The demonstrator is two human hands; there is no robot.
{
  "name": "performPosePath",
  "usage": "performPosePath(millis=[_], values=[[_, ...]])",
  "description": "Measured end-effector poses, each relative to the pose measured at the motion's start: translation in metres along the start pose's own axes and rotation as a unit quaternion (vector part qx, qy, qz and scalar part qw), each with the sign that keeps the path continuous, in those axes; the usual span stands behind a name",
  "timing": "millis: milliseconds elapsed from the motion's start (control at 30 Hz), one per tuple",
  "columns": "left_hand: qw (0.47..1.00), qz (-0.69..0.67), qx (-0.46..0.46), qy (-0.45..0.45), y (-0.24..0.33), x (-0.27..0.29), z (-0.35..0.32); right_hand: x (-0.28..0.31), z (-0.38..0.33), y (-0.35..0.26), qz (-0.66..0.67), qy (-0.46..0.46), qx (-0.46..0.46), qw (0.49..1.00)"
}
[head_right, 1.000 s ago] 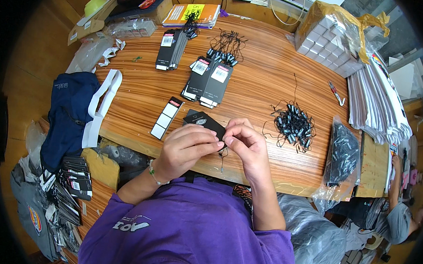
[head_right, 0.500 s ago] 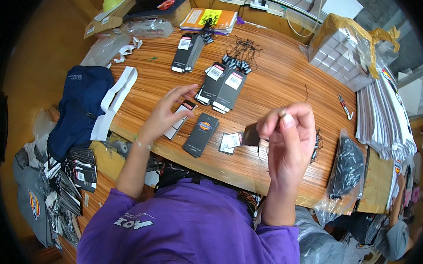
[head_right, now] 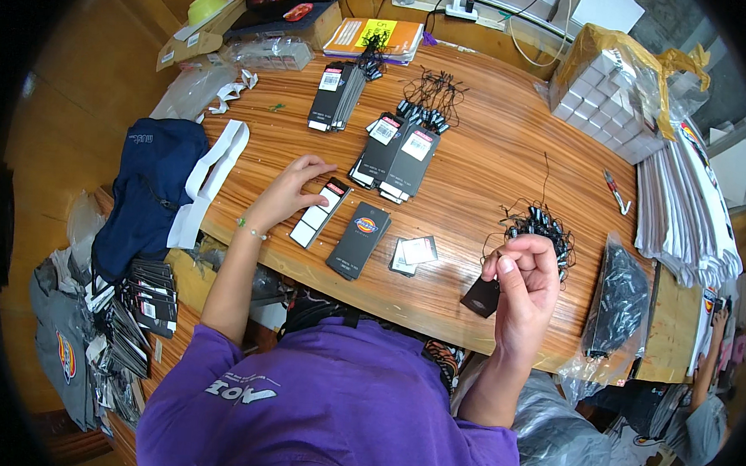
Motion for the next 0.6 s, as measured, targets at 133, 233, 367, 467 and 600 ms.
performPosePath(millis=[133, 233, 367, 467, 600], values=[[1.000, -0.002, 0.024, -0.009, -0.006, 0.002, 0.000, 0.001, -0.004, 0.001, -0.018, 0.018, -0.019, 1.000], [1.000, 0.003, 0.001, 0.015, -0.003, 0.003, -0.004, 0.001, -0.004, 0.000, -0.020, 0.016, -0.015, 1.000], [0.994, 0.035, -0.055, 0.084, 0.010, 0.005, -0.012, 0.000, -0.005, -0.001, -0.035, 0.015, -0.012, 0.999], [0.950, -0.274, 0.079, 0.127, 0.031, 0.002, -0.025, -0.004, -0.008, -0.003, -0.074, -0.001, -0.022, 0.997], [0.916, -0.375, 0.031, 0.137, 0.102, -0.022, -0.032, -0.028, -0.013, -0.006, -0.115, -0.030, -0.052, 0.992]])
Point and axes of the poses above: each hand's wrist, its own z-axis towards the middle knuckle, its own x-axis out of the back of the hand, y = z × x, the point moved 2 cm from there along z, towards the middle knuckle, and after that the axes turned 15 degrees about -z, right-handed, at the moved point
